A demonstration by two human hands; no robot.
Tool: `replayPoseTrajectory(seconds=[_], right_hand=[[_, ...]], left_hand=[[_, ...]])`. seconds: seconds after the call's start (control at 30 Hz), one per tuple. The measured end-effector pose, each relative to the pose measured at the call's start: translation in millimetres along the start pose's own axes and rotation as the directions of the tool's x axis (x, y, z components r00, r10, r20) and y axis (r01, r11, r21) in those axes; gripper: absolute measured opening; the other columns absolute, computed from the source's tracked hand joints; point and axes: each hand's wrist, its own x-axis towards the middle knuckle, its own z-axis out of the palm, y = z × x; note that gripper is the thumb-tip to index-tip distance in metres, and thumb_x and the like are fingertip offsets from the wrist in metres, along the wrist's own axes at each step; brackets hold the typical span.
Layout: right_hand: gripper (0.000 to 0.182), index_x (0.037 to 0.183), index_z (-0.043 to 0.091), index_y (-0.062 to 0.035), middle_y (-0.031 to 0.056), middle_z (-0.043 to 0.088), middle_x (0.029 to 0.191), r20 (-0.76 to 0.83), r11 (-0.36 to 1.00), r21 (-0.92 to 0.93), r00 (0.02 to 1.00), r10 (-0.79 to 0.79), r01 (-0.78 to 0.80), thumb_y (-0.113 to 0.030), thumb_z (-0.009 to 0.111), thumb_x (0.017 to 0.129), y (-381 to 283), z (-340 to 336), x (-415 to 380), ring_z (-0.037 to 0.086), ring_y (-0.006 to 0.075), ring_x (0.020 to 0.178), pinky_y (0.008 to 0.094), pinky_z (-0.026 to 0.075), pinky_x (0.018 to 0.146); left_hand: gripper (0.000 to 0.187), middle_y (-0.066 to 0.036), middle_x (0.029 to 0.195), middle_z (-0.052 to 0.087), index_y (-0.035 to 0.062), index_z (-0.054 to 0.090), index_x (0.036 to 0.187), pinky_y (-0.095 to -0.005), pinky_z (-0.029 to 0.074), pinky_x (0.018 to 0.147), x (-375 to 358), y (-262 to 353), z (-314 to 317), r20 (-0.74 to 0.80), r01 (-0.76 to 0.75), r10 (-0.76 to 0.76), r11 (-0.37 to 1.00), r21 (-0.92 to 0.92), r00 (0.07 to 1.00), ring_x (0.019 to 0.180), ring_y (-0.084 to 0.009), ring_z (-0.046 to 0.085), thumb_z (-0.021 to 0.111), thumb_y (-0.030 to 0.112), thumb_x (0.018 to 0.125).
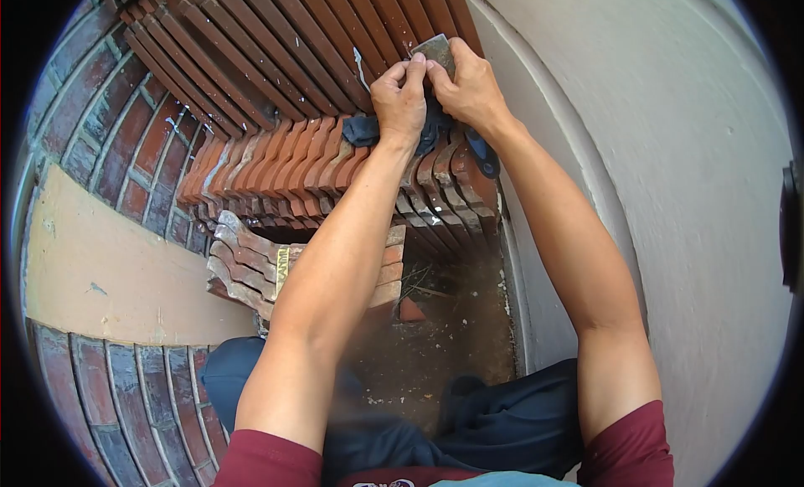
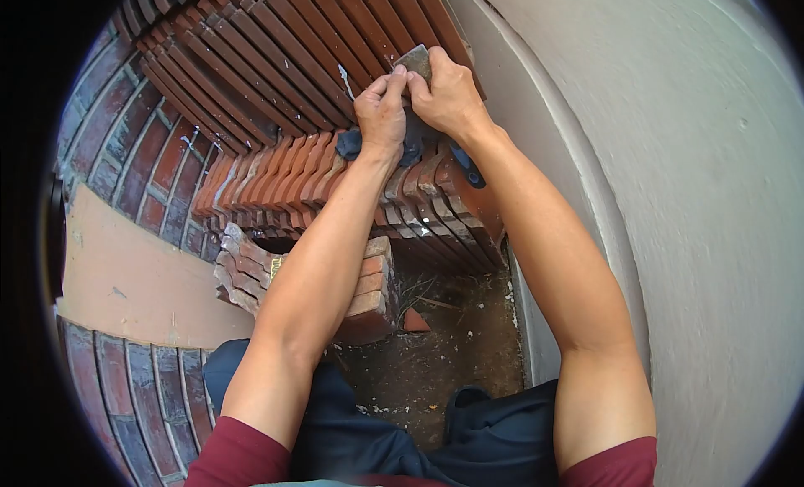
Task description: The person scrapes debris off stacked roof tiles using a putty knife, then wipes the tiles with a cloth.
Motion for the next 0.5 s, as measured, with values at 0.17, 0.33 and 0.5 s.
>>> replayPoseTrajectory(seconds=[0.17, 0.33, 0.5], right_hand=[[0.029, 0.096, 0.054, 0.0072, 0.0342, 0.066, 0.084, -0.031, 0.997, -0.069, 0.999, -0.041, 0.039, -0.019, 0.062, 0.090, -6, 1, 4, 0.066, 0.0513, 0.084, 0.0513, 0.053, 0.074], [0.029, 0.095, 0.054, 0.0078, 0.0352, 0.065, 0.083, -0.029, 0.996, -0.078, 0.998, -0.054, 0.051, -0.019, 0.062, 0.089, 1, 3, 2, 0.066, 0.0518, 0.083, 0.0514, 0.053, 0.074], [0.029, 0.095, 0.055, 0.0037, 0.0297, 0.066, 0.085, -0.077, 0.994, -0.088, 0.994, -0.077, 0.070, -0.023, 0.063, 0.091, -2, 5, 10, 0.067, 0.0469, 0.084, 0.0480, 0.052, 0.073]], left_hand=[[0.037, 0.006, 0.065, 0.057, -0.0028, 0.074, 0.080, -0.0245, 0.036, 0.056, 3, 4, 1, -0.041, 0.096, -0.097, 0.995, -0.021, 0.994, 0.064, -0.0037, 0.045, 0.067, 0.029, 0.097], [0.037, 0.007, 0.064, 0.055, -0.0022, 0.075, 0.082, -0.0246, 0.036, 0.056, -4, 11, 6, -0.064, 0.065, -0.061, 0.996, 0.057, 0.996, 0.064, -0.0038, 0.044, 0.067, 0.031, 0.097], [0.038, 0.006, 0.065, 0.056, -0.0026, 0.075, 0.084, -0.0250, 0.038, 0.058, 1, 13, 10, -0.099, 0.052, -0.057, 0.997, -0.058, 0.993, 0.064, -0.0044, 0.045, 0.068, 0.032, 0.097]])
